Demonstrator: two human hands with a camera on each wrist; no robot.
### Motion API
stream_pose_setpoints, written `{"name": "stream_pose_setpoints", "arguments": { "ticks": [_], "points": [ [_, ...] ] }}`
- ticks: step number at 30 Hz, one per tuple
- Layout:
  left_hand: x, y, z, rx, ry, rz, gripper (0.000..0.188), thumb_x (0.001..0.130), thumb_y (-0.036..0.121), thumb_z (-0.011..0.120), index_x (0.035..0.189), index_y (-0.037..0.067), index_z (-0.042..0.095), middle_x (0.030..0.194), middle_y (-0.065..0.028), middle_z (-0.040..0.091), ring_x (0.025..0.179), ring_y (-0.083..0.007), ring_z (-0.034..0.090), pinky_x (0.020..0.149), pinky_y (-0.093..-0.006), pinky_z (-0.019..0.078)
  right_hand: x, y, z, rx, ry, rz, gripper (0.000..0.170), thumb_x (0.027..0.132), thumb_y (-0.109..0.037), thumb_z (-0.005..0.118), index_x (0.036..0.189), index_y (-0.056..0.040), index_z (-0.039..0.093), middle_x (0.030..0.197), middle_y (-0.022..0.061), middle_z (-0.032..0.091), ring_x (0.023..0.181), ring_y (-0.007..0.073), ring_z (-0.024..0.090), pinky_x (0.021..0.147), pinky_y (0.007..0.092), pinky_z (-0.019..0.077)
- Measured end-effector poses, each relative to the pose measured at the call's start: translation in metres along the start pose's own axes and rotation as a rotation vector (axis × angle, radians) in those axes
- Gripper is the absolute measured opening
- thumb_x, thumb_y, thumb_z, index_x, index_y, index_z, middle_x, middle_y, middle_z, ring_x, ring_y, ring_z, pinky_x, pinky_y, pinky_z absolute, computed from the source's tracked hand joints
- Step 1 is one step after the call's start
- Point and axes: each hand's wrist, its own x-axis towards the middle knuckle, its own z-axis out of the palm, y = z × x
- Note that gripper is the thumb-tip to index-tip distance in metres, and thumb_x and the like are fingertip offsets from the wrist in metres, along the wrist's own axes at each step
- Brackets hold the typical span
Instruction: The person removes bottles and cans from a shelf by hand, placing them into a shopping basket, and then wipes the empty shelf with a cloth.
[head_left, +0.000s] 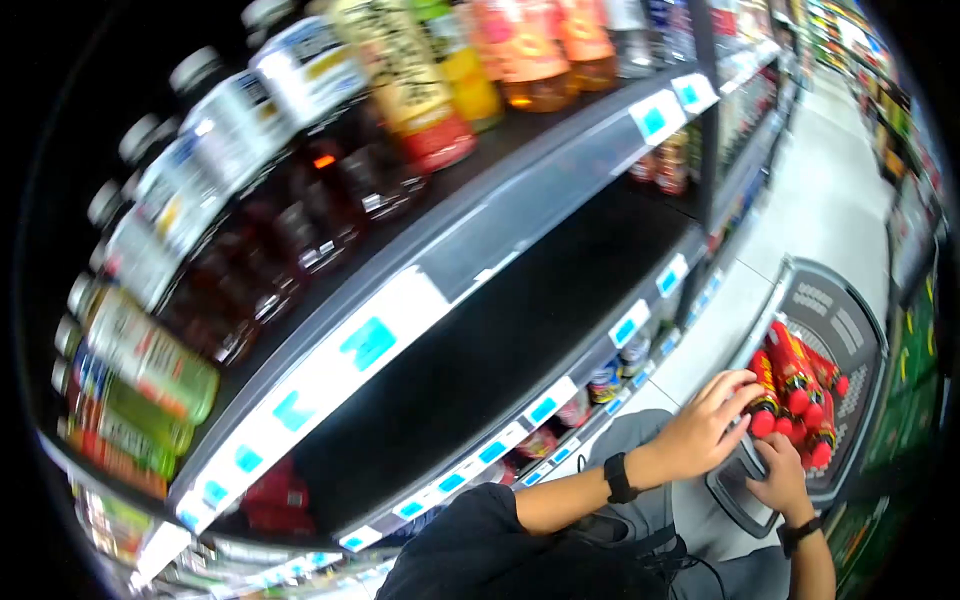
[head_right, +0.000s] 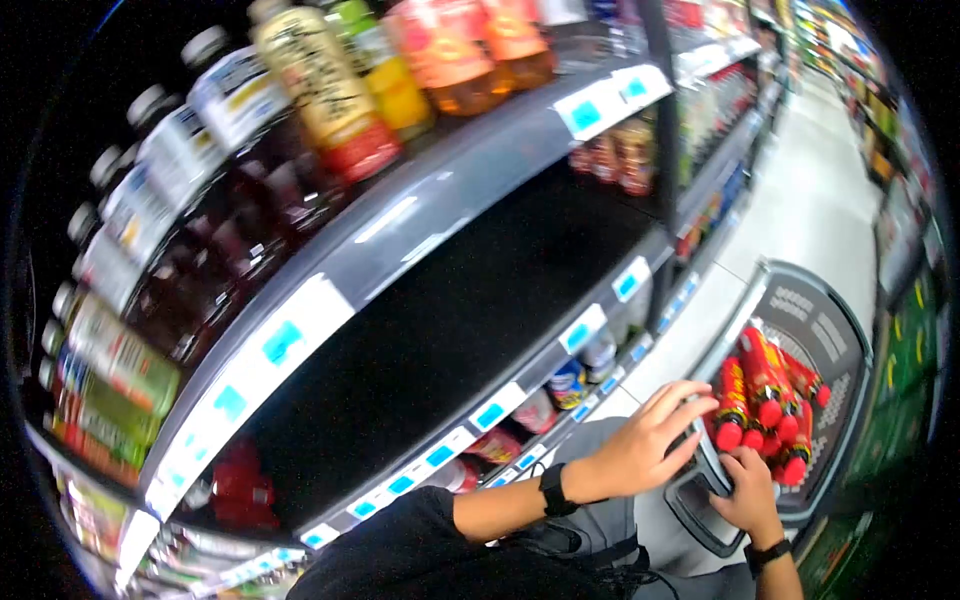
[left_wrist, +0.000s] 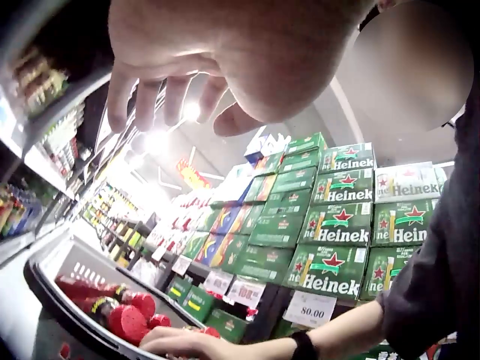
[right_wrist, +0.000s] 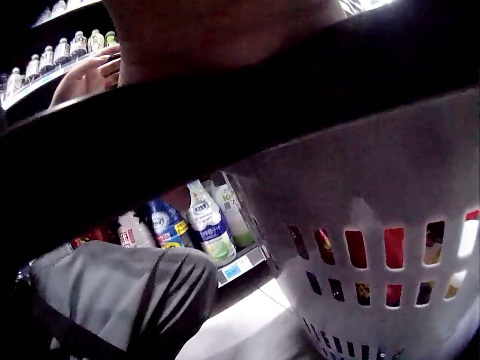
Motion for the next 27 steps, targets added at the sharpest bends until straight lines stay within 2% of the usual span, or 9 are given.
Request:
{"name": "stream_pose_setpoints", "arguments": {
  "ticks": [6,11,14,16,18,19,20,26,27],
  "points": [
    [-0.039,0.076,-0.067,0.184,0.245,0.132,0.032,0.089,0.001,0.061,0.121,-0.003,0.060,0.128,-0.0203,0.054,0.117,-0.0373,0.056,0.100,-0.0450,0.0447,-0.003,0.017,0.007,0.074,0.030,-0.020,0.057,0.056,-0.011,0.076,0.109,0.0038,0.062,0.102,0.0183,0.056,0.099,0.0384,0.057,0.087,0.0417,0.0474],
    [-0.080,0.132,-0.119,0.444,0.418,0.060,0.029,0.087,0.001,0.064,0.115,-0.003,0.062,0.124,-0.0200,0.058,0.114,-0.0333,0.058,0.097,-0.0415,0.0464,0.001,0.034,0.014,0.149,0.020,-0.023,0.057,0.057,-0.006,0.075,0.110,0.0047,0.059,0.105,0.0177,0.054,0.101,0.0385,0.056,0.088,0.0404,0.0475],
    [-0.096,0.184,-0.159,0.673,0.518,0.043,0.025,0.088,0.002,0.062,0.113,-0.002,0.061,0.121,-0.0176,0.060,0.111,-0.0290,0.060,0.097,-0.0391,0.0469,0.002,0.053,0.026,0.151,0.043,-0.049,0.059,0.056,-0.008,0.075,0.111,0.0051,0.059,0.107,0.0188,0.054,0.102,0.0398,0.056,0.088,0.0428,0.0478],
    [-0.102,0.214,-0.189,0.654,0.640,0.014,0.023,0.091,0.005,0.060,0.113,-0.001,0.060,0.117,-0.0146,0.061,0.108,-0.0247,0.060,0.095,-0.0374,0.0483,0.001,0.056,0.028,0.181,0.073,-0.071,0.058,0.057,-0.009,0.073,0.110,0.0058,0.059,0.106,0.0190,0.054,0.102,0.0406,0.056,0.089,0.0436,0.0474],
    [-0.088,0.265,-0.226,0.862,0.702,0.092,0.022,0.093,0.009,0.059,0.113,-0.001,0.060,0.114,-0.0119,0.061,0.105,-0.0201,0.060,0.093,-0.0343,0.0483,0.000,0.052,0.026,0.179,0.097,-0.091,0.054,0.058,-0.008,0.071,0.108,0.0060,0.059,0.105,0.0189,0.054,0.101,0.0400,0.057,0.088,0.0425,0.0479],
    [-0.079,0.288,-0.245,0.787,0.772,0.132,0.022,0.094,0.012,0.059,0.112,-0.001,0.060,0.110,-0.0098,0.062,0.100,-0.0169,0.060,0.090,-0.0312,0.0480,0.001,0.050,0.026,0.157,0.113,-0.105,0.050,0.059,-0.007,0.069,0.106,0.0062,0.059,0.103,0.0188,0.054,0.100,0.0395,0.057,0.087,0.0414,0.0484],
    [-0.075,0.312,-0.273,0.930,0.799,0.168,0.015,0.092,0.007,0.060,0.105,0.000,0.062,0.109,-0.0077,0.061,0.099,-0.0150,0.059,0.089,-0.0288,0.0471,0.002,0.050,0.025,0.168,0.116,-0.112,0.050,0.059,-0.007,0.069,0.106,0.0062,0.059,0.103,0.0188,0.054,0.100,0.0395,0.057,0.087,0.0414,0.0484],
    [-0.050,0.442,-0.449,1.673,1.038,0.316,0.026,0.090,0.015,0.061,0.112,0.001,0.064,0.109,-0.0151,0.064,0.104,-0.0267,0.062,0.092,-0.0365,0.0488,0.000,0.058,0.028,0.172,0.110,-0.103,0.055,0.059,-0.012,0.070,0.109,0.0063,0.061,0.105,0.0200,0.054,0.102,0.0407,0.056,0.088,0.0448,0.0473],
    [-0.051,0.459,-0.475,1.836,1.027,0.230,0.031,0.089,0.019,0.062,0.114,0.002,0.065,0.111,-0.0178,0.065,0.107,-0.0304,0.062,0.095,-0.0388,0.0478,-0.001,0.061,0.031,0.165,0.127,-0.108,0.055,0.059,-0.012,0.070,0.110,0.0059,0.061,0.105,0.0199,0.055,0.102,0.0404,0.056,0.089,0.0441,0.0477]
  ]
}}
